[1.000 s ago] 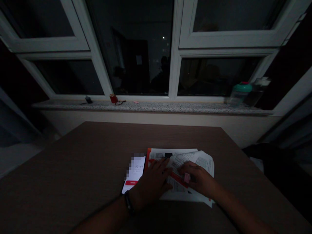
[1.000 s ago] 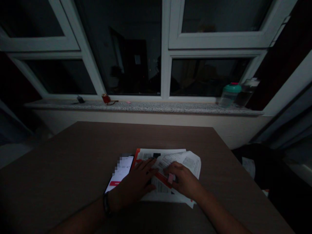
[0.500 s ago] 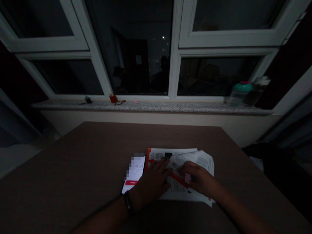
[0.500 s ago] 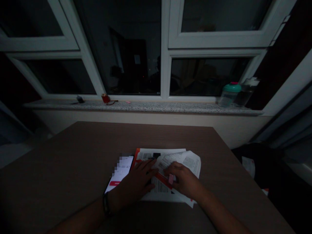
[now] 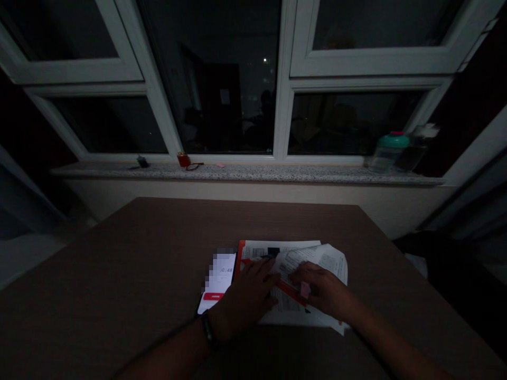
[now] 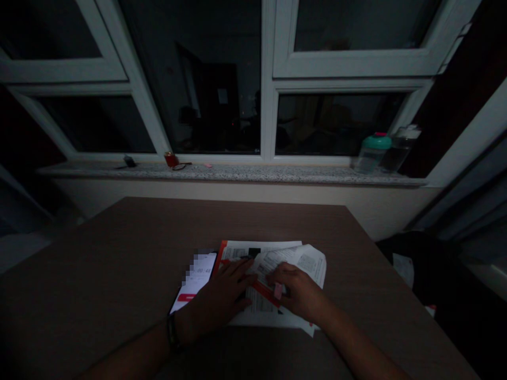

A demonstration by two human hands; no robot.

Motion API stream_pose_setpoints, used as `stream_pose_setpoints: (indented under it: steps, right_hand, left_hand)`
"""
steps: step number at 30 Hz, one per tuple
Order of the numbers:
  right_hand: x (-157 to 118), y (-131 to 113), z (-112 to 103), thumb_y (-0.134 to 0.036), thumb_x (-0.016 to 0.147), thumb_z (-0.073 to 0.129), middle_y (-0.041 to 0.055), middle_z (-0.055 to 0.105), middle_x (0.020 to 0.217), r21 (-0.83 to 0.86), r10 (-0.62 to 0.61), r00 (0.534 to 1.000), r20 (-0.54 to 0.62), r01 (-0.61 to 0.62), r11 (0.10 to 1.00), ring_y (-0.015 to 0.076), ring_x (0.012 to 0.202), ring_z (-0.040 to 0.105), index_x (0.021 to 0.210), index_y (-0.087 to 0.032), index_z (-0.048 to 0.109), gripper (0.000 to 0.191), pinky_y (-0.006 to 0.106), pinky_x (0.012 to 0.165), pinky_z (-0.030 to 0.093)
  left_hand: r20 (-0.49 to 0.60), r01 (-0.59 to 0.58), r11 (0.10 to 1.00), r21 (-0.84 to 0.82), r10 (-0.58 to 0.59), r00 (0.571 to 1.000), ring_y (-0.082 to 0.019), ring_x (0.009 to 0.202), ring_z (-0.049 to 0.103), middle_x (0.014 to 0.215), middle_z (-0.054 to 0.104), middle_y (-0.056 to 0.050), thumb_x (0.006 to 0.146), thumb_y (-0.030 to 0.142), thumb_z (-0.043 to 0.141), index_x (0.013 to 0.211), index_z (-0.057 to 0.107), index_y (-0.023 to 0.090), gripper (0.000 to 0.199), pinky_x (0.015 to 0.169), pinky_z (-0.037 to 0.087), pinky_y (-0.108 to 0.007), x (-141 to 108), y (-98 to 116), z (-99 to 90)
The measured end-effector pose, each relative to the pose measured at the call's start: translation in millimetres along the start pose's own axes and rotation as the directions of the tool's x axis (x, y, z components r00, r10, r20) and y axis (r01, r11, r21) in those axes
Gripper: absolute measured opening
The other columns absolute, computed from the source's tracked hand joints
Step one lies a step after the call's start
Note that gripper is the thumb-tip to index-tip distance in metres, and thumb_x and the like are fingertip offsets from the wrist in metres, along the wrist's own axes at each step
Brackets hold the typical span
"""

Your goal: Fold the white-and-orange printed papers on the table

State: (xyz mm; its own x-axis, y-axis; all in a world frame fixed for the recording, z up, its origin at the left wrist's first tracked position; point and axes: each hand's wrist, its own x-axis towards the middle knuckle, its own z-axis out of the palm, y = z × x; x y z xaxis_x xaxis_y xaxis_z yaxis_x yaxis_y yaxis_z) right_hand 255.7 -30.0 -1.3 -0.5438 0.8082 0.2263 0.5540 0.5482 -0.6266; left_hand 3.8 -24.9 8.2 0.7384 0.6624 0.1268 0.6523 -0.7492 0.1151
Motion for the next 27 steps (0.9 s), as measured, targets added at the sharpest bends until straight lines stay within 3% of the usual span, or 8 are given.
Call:
stream_pose_setpoints:
  steps: [5,27]
  right_hand:
    - [-0.6,0.2,0.0,-0.001,0.072,0.06,0.0052,0.065,0.098,0.009,0.015,1.0,0.006,-0.015,1.0,0.0195,0.093,0.062,0.101,-0.022,0.069,0.037,0.031,0.082,0.05]
    - [-1.6,3.1,1.6,-0.002,0.073,0.062,0.005,0.066,0.099,0.018,-0.013,1.0,-0.012,0.013,1.0,0.019,0.094,0.062,0.102,-0.022,0.069,0.036,0.031,0.082,0.05]
  left_hand:
    - [-0.04,-0.013,1.0,-0.018,0.012,0.999,-0.031,0.141,0.032,0.155,0.034,-0.009,0.093,0.027,0.061,0.136,0.049,0.025,0.045,0.112,0.03,-0.051,-1.3,-1.0,2.4]
    - [-0.008,0.0,1.0,-0.024,0.0,1.0,-0.031,0.14,0.033,0.155,0.035,-0.01,0.092,0.026,0.063,0.135,0.051,0.024,0.045,0.112,0.03,-0.052,-0.4,-0.5,0.0]
